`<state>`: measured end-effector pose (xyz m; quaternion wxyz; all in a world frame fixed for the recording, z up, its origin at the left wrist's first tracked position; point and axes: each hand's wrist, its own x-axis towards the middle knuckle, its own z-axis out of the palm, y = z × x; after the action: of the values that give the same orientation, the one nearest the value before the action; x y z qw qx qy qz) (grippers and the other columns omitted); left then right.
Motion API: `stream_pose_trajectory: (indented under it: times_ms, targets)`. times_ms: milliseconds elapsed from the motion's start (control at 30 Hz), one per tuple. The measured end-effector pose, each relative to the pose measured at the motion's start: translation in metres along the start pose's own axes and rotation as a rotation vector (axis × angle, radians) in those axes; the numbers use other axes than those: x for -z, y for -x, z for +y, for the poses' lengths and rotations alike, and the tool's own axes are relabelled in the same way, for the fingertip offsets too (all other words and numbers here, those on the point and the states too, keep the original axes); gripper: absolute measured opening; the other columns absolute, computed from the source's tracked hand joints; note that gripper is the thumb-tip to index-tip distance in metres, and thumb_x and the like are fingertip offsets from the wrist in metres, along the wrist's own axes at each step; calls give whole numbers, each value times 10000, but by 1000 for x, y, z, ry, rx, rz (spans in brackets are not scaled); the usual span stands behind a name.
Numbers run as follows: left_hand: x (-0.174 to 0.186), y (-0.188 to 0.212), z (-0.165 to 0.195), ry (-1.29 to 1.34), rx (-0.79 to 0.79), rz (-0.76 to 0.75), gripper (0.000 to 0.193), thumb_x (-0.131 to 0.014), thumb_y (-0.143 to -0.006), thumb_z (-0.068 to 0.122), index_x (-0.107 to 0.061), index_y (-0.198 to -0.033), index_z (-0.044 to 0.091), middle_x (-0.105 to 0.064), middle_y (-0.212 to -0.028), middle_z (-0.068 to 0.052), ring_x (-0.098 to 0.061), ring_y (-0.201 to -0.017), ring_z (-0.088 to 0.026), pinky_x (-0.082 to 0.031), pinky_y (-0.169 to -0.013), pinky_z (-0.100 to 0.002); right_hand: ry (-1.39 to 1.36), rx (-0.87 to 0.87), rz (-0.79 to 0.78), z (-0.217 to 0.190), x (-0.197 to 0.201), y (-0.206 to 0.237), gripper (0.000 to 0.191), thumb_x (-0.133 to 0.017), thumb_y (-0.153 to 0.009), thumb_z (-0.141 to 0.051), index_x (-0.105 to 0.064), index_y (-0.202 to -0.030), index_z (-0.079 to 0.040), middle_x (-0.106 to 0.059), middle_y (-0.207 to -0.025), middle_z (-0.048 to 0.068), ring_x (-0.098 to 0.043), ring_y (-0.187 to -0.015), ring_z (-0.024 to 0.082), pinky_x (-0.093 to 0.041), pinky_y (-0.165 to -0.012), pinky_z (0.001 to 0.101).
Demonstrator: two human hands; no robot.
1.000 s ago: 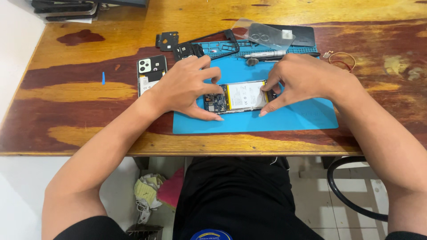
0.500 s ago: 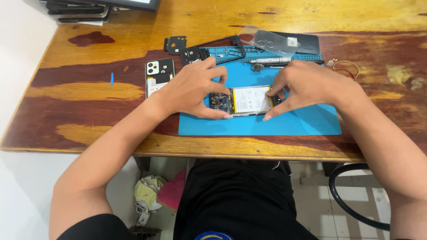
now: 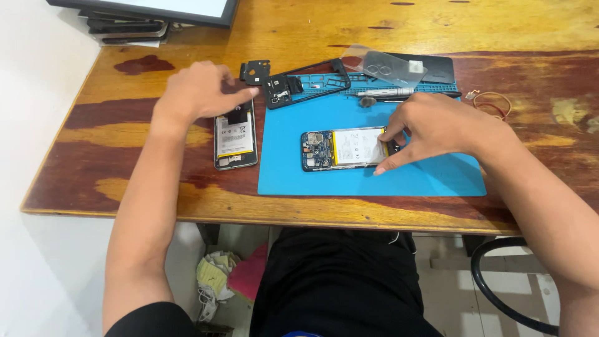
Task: The person uses a spoon to scrape residue from a camera module, then places the module aside. They install a battery into the phone chassis, connect the ribbon cable, and close the device. Finally, they wipe the screen with the spoon.
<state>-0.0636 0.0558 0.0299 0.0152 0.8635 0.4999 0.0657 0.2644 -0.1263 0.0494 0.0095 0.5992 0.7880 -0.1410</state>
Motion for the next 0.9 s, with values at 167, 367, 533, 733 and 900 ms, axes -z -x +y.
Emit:
stream_pose_trajectory:
  times_ms: [167,367,533,733,900]
  targets:
    - [-8,0,6,-33,-50,-68,776,-744,-705,743,-757,-1103,76,-708,-1048,-186,-673,-1036,-376,-536,-869,-522,37,2,-26,-2,2,0,680,-866,-570,-681,-844,-978,-136,-752,-709,75,-727,-683,289,-559,-628,425]
    - [-20,-2,11,80,-395,187,933,-802,-739,704,-658,-1310,-19,-650,-1236,-209,-557,-1162,-390,-497,-948,-508,26,43,22,0,-3,-1,696,-872,-567,-685,-839,-973,-120,-749,-702,71,-721,-685,293,-554,-624,422]
    - [-34,-8,15,153,-612,197,787,-796,-826,547,-627,-1414,53,-636,-1342,-199,-540,-1214,-390,-438,-1041,-487,24,65,36,3,-5,-2,711,-842,-554,-655,-825,-989,-93,-754,-706,61,-725,-677,280,-559,-611,408]
    - [-39,-13,16,257,-597,167,721,-800,-879,463,-619,-1448,60,-660,-1291,-186,-565,-1197,-363,-441,-1046,-476,8,110,60,4,-5,-3,687,-849,-568,-641,-824,-966,-81,-757,-720,61,-727,-675,273,-558,-597,400]
    - [-31,-12,15,409,-630,307,641,-913,-755,375,-699,-1262,48,-724,-1185,-129,-654,-1077,-296,-523,-960,-419,-44,162,210,13,-3,-1,590,-870,-606,-581,-828,-853,-48,-755,-750,80,-719,-677,282,-549,-596,398]
